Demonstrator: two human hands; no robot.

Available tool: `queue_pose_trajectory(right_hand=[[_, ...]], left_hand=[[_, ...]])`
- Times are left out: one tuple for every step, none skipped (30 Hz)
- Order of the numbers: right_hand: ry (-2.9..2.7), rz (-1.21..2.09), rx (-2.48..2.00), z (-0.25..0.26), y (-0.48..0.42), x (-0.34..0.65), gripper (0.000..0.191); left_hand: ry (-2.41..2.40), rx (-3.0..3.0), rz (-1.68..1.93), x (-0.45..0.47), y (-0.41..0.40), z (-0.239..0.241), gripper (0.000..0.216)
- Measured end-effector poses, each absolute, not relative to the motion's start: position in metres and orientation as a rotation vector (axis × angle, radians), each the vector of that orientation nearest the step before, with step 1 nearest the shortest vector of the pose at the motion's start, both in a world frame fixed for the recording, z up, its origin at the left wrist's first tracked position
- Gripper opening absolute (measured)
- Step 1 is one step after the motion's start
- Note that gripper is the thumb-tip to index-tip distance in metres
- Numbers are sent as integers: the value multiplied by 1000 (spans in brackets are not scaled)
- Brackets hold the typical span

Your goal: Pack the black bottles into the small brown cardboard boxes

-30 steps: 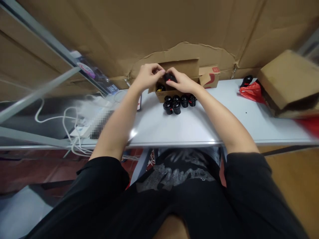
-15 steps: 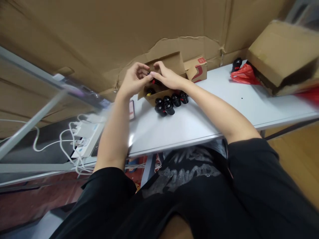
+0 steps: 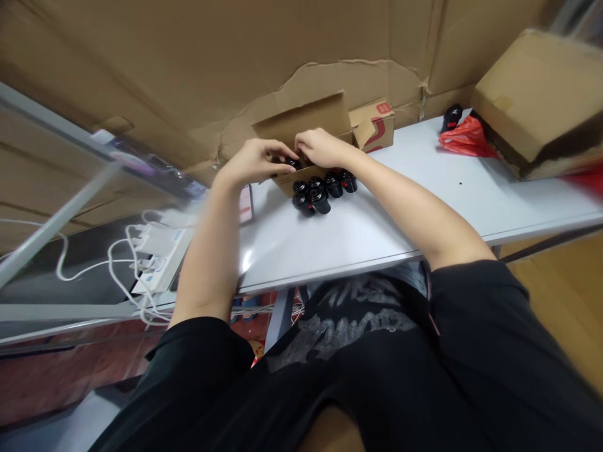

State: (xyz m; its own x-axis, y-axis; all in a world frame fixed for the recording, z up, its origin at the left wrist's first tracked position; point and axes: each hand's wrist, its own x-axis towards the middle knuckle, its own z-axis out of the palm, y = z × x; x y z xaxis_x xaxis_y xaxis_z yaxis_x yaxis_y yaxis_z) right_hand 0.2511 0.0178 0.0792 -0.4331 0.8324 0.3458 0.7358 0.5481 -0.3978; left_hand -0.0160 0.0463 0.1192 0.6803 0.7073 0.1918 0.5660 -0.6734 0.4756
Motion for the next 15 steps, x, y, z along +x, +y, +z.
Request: queue_pose_trajectory(right_hand=[[-2288, 247, -1262, 80, 17, 251, 47], [-2293, 242, -1263, 81, 16, 250, 47], [-2299, 242, -1266, 82, 14, 250, 47], [-2305, 242, -1270, 83, 12, 249, 47], [-2310, 242, -1273, 84, 10, 249, 47], [-2314, 243, -1278, 84, 9, 249, 47], [-2316, 247, -1281, 85, 8, 248, 46], [-2318, 252, -1283, 85, 7, 248, 46], [-2317, 258, -1284, 85, 7, 248, 45], [-2318, 265, -1284, 85, 8, 248, 44], [-2318, 271, -1283, 85, 8, 248, 43], [-2319, 278, -1283, 85, 8, 248, 43], [-2321, 286, -1285, 85, 9, 248, 44], [-2324, 297, -1289, 85, 9, 248, 44], [-2328, 309, -1296, 86, 9, 248, 46]], left_hand=[[995, 2516, 510, -15, 47, 117, 36], [994, 2518, 507, -14, 47, 115, 36], [995, 2519, 506, -14, 48, 114, 36], [996, 2521, 507, -13, 48, 112, 36], [998, 2523, 510, -13, 49, 110, 36], [1001, 2526, 512, -13, 49, 109, 36], [1003, 2529, 508, -13, 49, 108, 35], [1003, 2531, 497, -14, 50, 108, 34], [1000, 2532, 479, -14, 50, 108, 32], [995, 2531, 460, -15, 51, 108, 30], [992, 2528, 442, -16, 51, 108, 28], [990, 2524, 428, -17, 51, 109, 26], [990, 2520, 416, -17, 51, 110, 26], [993, 2519, 407, -18, 50, 110, 26], [999, 2521, 399, -18, 49, 111, 28]])
